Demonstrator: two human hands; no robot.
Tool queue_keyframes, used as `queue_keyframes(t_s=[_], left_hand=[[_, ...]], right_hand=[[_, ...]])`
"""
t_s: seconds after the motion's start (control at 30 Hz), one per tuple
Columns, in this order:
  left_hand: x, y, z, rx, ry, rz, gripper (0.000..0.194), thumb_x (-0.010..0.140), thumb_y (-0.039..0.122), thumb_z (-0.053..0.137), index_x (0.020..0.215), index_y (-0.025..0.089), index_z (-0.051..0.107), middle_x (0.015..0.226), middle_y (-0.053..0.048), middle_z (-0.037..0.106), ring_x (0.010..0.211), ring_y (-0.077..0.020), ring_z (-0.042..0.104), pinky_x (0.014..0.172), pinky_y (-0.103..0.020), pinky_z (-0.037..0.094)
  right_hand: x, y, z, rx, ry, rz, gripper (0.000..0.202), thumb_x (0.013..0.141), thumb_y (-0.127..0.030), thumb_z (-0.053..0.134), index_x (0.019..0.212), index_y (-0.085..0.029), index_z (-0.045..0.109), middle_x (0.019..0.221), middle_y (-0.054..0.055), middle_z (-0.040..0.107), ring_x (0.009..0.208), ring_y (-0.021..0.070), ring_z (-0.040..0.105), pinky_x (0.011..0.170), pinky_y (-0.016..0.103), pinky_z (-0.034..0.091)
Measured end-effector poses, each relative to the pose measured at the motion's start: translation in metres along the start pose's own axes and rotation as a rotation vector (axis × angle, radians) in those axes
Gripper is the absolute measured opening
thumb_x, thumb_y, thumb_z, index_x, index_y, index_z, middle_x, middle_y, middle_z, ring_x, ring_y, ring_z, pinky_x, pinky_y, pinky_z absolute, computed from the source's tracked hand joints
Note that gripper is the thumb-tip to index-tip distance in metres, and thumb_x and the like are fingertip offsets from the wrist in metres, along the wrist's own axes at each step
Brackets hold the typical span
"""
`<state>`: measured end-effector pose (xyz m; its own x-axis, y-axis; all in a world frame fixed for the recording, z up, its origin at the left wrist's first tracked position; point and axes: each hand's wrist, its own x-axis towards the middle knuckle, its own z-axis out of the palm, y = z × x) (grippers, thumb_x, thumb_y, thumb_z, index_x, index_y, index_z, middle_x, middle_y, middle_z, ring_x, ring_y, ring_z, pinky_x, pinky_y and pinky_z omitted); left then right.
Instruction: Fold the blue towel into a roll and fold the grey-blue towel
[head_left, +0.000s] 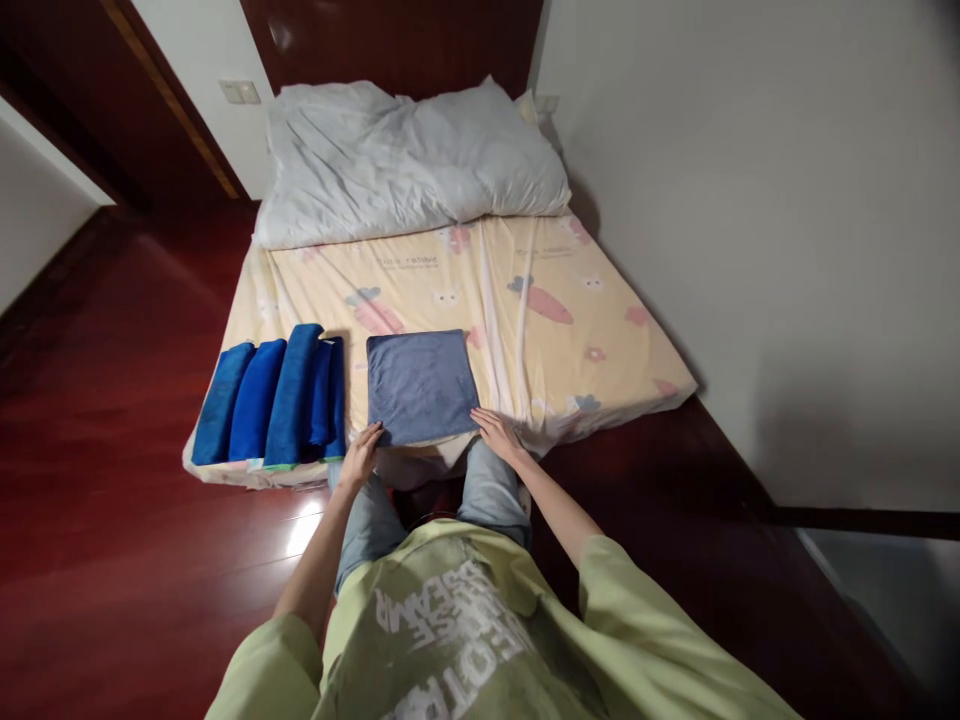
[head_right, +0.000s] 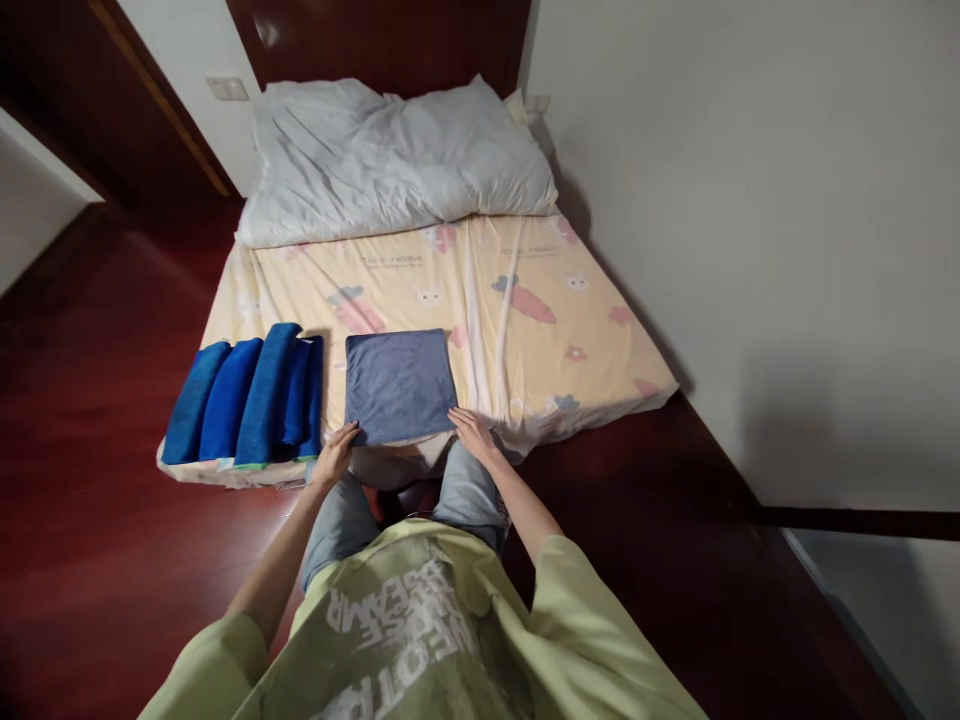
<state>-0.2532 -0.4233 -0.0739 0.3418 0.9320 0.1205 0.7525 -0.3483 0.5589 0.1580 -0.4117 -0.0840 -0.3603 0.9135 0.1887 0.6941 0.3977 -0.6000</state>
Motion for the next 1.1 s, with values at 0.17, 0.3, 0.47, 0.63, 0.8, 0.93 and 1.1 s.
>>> queue_keyframes(t_s=[0.17,0.3,0.47,0.63,0.8,0.93,1.1], left_hand=[[0.008,-0.004,-0.002,-0.008,0.058,0.011,0.053,0.076,0.005,0.045,0.123,0.016,0.068,0.141,-0.013,0.062,0.136,-0.0273,0.054,0.119,-0.05,0.043],[0.013,-0.005,-0.006,-0.01,0.061,0.007,0.057,0.073,0.002,0.044,0.122,0.016,0.069,0.14,-0.011,0.064,0.137,-0.0265,0.053,0.12,-0.05,0.043],[0.017,-0.003,-0.006,-0.05,0.062,-0.026,0.062,0.066,0.004,0.042,0.12,0.017,0.071,0.142,-0.009,0.063,0.144,-0.0255,0.047,0.123,-0.052,0.039],[0.022,-0.002,-0.001,-0.101,0.084,-0.095,0.058,0.063,0.005,0.041,0.112,0.012,0.072,0.136,-0.008,0.067,0.14,-0.0291,0.051,0.123,-0.05,0.041],[0.023,0.001,-0.001,-0.135,0.124,-0.169,0.058,0.063,0.002,0.038,0.111,0.011,0.071,0.133,-0.008,0.07,0.137,-0.0253,0.055,0.122,-0.045,0.041],[0.015,0.002,-0.003,-0.17,0.158,-0.161,0.058,0.066,0.001,0.036,0.111,0.011,0.071,0.129,-0.006,0.072,0.136,-0.0232,0.057,0.121,-0.043,0.041],[0.002,0.006,-0.003,-0.176,0.111,-0.154,0.056,0.069,0.003,0.035,0.107,0.018,0.073,0.123,-0.005,0.074,0.133,-0.0198,0.059,0.118,-0.047,0.045]], right_hand=[[0.009,0.0,0.004,0.012,0.068,0.083,0.054,0.087,-0.005,0.049,0.135,-0.021,0.067,0.136,0.009,0.068,0.133,0.0226,0.06,0.119,0.047,0.048],[0.013,0.0,0.007,0.04,0.083,0.093,0.065,0.077,0.002,0.049,0.134,-0.023,0.068,0.135,0.007,0.069,0.133,0.021,0.06,0.12,0.046,0.047],[0.017,-0.007,0.008,0.073,0.129,0.086,0.065,0.072,0.005,0.046,0.124,-0.019,0.074,0.134,0.009,0.07,0.134,0.0223,0.059,0.12,0.048,0.046],[0.022,-0.011,0.012,0.183,0.206,0.134,0.064,0.065,0.007,0.045,0.113,-0.02,0.079,0.125,0.007,0.074,0.129,0.0217,0.064,0.117,0.048,0.049],[0.025,-0.009,0.016,0.272,0.275,0.22,0.063,0.06,0.004,0.044,0.106,-0.02,0.08,0.117,0.007,0.077,0.122,0.0215,0.068,0.115,0.046,0.051],[0.018,-0.006,0.01,0.318,0.279,0.259,0.058,0.063,0.001,0.042,0.104,-0.017,0.08,0.119,0.008,0.077,0.119,0.0199,0.07,0.113,0.041,0.053],[0.004,-0.004,0.0,0.336,0.23,0.222,0.059,0.064,0.0,0.041,0.105,-0.018,0.079,0.118,0.007,0.077,0.117,0.0186,0.071,0.113,0.039,0.052]])
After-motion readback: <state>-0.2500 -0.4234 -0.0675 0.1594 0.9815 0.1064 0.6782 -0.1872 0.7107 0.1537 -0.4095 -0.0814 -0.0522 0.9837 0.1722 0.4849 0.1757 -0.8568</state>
